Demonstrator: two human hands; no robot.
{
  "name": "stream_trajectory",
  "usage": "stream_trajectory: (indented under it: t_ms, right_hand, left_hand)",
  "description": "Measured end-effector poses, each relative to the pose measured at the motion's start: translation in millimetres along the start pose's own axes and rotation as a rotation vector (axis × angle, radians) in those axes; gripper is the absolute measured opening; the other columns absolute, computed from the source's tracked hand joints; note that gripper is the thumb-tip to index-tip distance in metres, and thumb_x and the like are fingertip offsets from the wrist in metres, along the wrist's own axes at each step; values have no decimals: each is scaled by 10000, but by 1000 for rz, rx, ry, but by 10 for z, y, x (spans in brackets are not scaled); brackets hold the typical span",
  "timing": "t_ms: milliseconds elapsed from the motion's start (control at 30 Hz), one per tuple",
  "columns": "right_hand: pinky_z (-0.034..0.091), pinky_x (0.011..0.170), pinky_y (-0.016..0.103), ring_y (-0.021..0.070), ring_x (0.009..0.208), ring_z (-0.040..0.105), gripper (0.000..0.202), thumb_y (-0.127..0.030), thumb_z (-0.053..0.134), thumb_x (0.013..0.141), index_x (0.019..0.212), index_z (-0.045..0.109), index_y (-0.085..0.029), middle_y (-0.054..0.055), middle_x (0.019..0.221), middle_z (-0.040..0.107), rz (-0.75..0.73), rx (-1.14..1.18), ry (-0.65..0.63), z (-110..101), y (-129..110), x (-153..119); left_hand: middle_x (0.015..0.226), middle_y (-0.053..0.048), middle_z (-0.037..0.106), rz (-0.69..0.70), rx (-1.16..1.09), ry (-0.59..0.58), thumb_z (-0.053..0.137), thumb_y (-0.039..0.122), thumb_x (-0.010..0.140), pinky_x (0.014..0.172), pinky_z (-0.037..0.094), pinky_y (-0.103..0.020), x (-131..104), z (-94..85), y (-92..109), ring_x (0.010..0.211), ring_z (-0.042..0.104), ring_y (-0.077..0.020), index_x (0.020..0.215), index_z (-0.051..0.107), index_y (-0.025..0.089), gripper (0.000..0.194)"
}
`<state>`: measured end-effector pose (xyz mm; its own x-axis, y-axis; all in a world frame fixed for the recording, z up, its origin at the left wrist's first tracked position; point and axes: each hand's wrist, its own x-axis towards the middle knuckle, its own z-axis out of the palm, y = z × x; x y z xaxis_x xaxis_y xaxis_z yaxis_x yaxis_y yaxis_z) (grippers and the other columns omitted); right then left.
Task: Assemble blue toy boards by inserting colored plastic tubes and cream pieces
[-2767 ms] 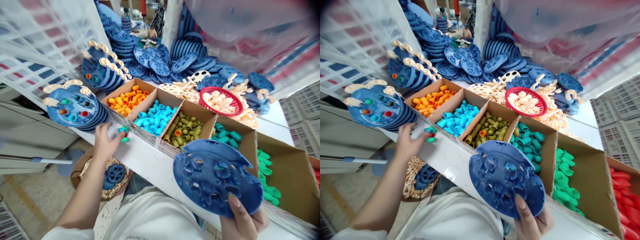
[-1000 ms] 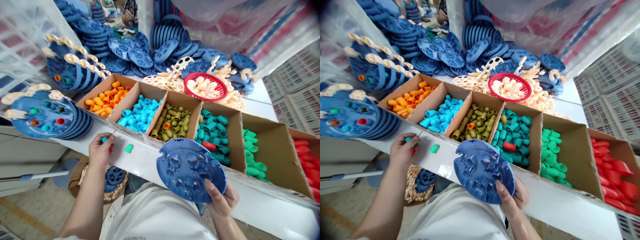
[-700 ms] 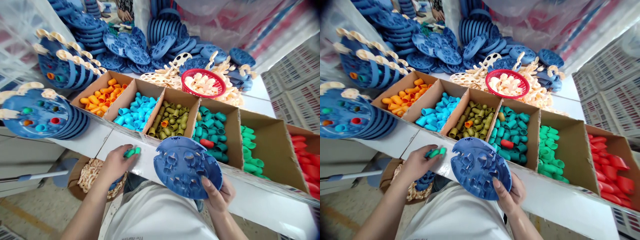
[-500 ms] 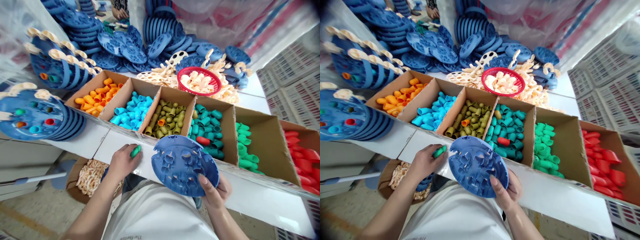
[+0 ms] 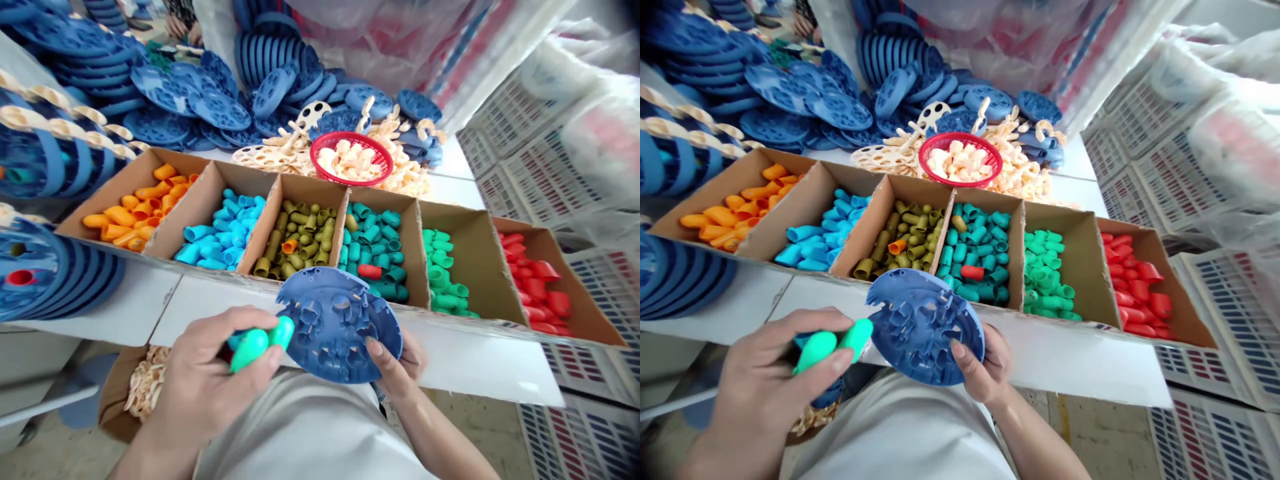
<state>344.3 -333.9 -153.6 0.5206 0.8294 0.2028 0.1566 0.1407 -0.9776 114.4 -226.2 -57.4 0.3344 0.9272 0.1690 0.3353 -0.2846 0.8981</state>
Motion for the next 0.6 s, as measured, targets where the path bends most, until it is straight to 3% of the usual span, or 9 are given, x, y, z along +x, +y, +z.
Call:
stream_trajectory:
  t_ms: [100, 233, 433, 500, 600]
  right_hand:
    - [497, 507, 270, 167, 561, 581, 270, -474, 762, 892, 929, 783, -208, 17, 675, 669, -55, -20, -27, 3, -38, 16]
    - [475, 478, 252, 146, 504, 525, 293, -495, 738, 902, 878, 761, -204, -3, 601, 606, -113, -29, -60, 51, -160, 38]
    - [428, 427, 212, 107, 438, 439, 346, -472, 689, 928, 737, 699, -183, -25, 536, 515, -152, -44, -111, 108, -350, 104]
    - [422, 418, 211, 113, 438, 462, 316, -448, 689, 925, 755, 708, -183, -22, 541, 533, -164, -42, -98, 69, -359, 108]
    - [435, 427, 221, 130, 454, 513, 229, -407, 724, 909, 867, 759, -185, -15, 565, 586, -183, -34, -50, -20, -311, 84]
  left_hand:
    - [686, 26, 737, 87, 0, -194, 742, 276, 805, 470, 498, -223, 119, 126, 278, 503, 618, -136, 869, 772, 272, 71]
    - [579, 75, 659, 144, 69, -288, 692, 262, 848, 415, 432, -211, 269, 306, 374, 427, 542, -109, 871, 733, 278, 50]
    - [759, 4, 758, 298, 295, -156, 648, 371, 931, 581, 536, -281, 335, 476, 325, 630, 698, -186, 901, 724, 260, 138]
    - [831, -15, 788, 308, 278, -159, 638, 413, 955, 610, 553, -278, 361, 430, 346, 673, 722, -194, 972, 747, 257, 191]
    - [734, 22, 757, 257, 259, -108, 636, 474, 962, 502, 492, -245, 527, 276, 397, 522, 643, -148, 1017, 756, 259, 251]
